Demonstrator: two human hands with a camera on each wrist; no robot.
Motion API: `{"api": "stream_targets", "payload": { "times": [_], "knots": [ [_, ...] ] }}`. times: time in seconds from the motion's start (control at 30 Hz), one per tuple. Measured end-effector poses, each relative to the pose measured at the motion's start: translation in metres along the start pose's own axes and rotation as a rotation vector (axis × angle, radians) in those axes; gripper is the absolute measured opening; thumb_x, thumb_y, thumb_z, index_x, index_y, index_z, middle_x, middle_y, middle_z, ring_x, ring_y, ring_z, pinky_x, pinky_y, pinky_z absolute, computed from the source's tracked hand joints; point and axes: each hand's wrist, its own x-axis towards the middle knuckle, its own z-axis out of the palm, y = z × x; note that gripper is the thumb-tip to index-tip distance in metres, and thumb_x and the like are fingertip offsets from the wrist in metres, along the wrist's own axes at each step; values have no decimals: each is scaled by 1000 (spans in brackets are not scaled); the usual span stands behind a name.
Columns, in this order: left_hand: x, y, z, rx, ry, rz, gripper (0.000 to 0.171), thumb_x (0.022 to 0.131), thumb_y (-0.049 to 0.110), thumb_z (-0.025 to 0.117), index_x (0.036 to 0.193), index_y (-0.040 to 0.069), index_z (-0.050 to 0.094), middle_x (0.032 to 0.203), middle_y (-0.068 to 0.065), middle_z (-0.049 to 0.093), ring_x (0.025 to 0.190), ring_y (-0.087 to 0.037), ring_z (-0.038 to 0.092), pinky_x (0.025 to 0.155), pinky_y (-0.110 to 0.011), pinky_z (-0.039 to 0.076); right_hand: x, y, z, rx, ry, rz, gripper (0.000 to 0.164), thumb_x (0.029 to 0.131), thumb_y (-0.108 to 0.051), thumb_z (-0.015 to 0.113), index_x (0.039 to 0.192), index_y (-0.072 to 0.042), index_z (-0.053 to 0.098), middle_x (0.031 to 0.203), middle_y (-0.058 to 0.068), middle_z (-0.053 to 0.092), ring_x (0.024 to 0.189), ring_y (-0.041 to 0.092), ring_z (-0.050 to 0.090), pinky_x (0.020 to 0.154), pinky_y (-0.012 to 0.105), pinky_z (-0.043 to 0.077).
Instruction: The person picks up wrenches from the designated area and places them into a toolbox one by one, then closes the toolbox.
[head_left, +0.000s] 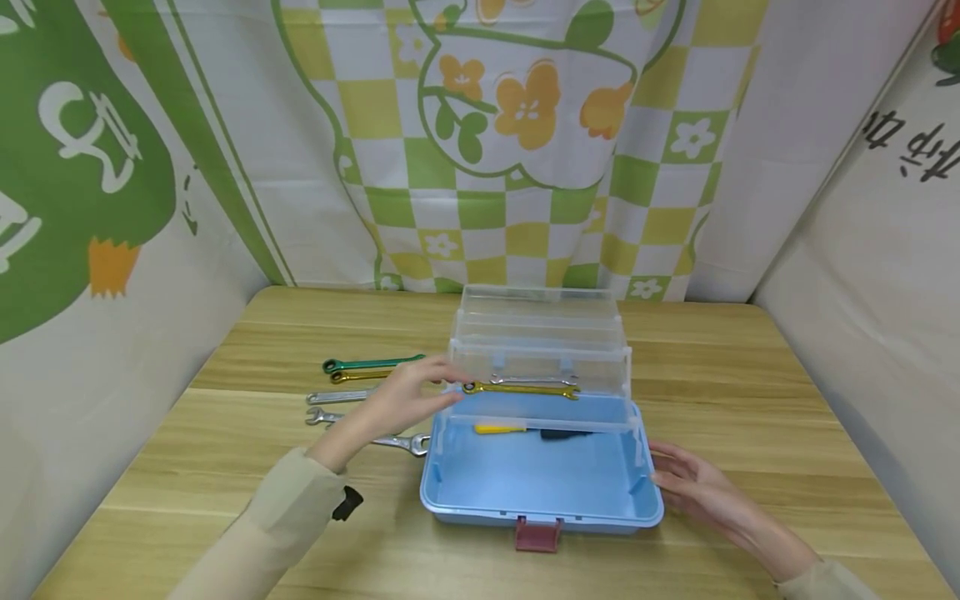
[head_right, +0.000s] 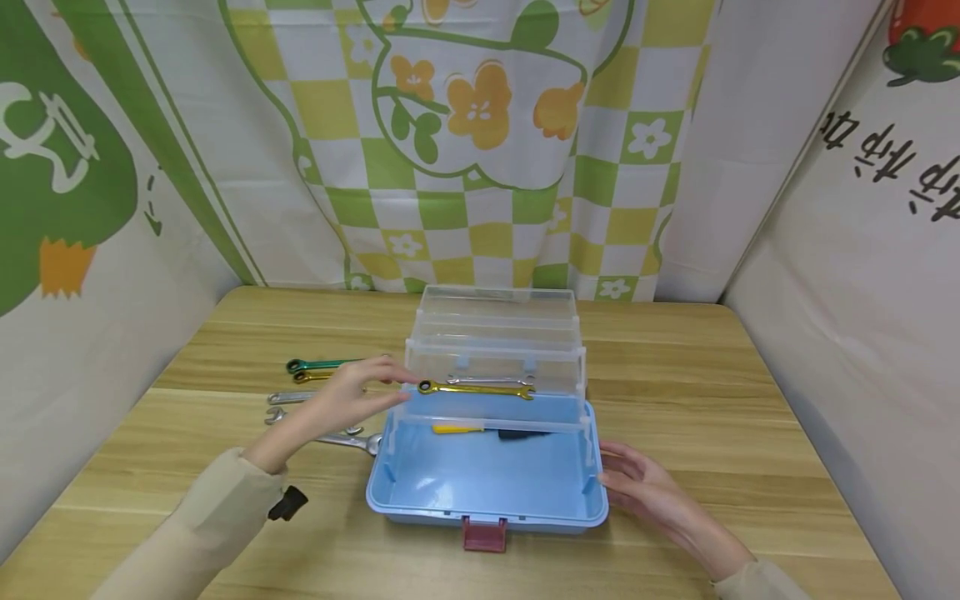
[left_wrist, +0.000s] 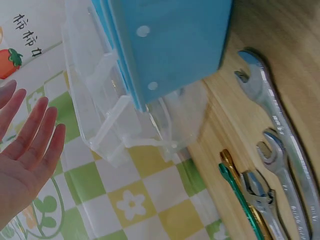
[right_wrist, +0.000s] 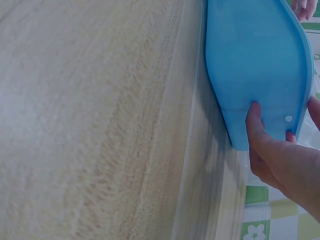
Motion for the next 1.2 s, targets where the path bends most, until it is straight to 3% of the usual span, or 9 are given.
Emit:
{"api": "stream_targets", "payload": {
  "times": [0.1,0.33,0.57,0.8,1.07,1.2],
  "knots": [
    [-7,-5,-1,-15,24,0,26,85,19,60,107,7,63,108,-5,59,103,-23,53,82,-41,46,0,0,0,-3,-6,-6,68,91,-16,48,136,9,4,138,34,12,119,23,38,95,35,37],
    [-17,-17,-2,-14,118,80,25,79,7,65,103,3,64,105,-11,61,99,-25,56,79,-40,47,-1,-1,-1,-3,-5,-8,67,91,-15,48,136,9,4,138,34,11,118,21,40,94,34,38],
    [-31,-28,-3,-21,126,-41,29,80,13,65,108,7,63,109,-8,58,99,-25,55,81,-40,46,-1,0,0,-4,2,-7,68,91,-16,49,136,9,5,138,34,13,119,23,39,95,36,38],
    [-44,-42,-3,-23,110,-63,32,79,10,66,110,5,60,108,-10,59,98,-26,55,82,-44,45,0,1,1,-1,5,5,68,91,-16,49,137,7,6,138,32,15,116,19,41,94,35,39],
    [-55,-55,-3,-2,71,-126,38,78,23,67,111,5,59,110,-11,56,99,-29,53,84,-45,44,-1,0,0,1,4,-8,67,91,-15,49,136,9,5,138,34,14,118,24,39,94,36,38],
    [-59,-60,-3,-2,59,-148,35,77,19,69,107,3,61,107,-10,57,98,-30,53,83,-46,44,-1,0,1,3,8,-3,67,91,-15,49,136,9,5,138,34,14,118,24,39,94,36,38]
  ]
}}
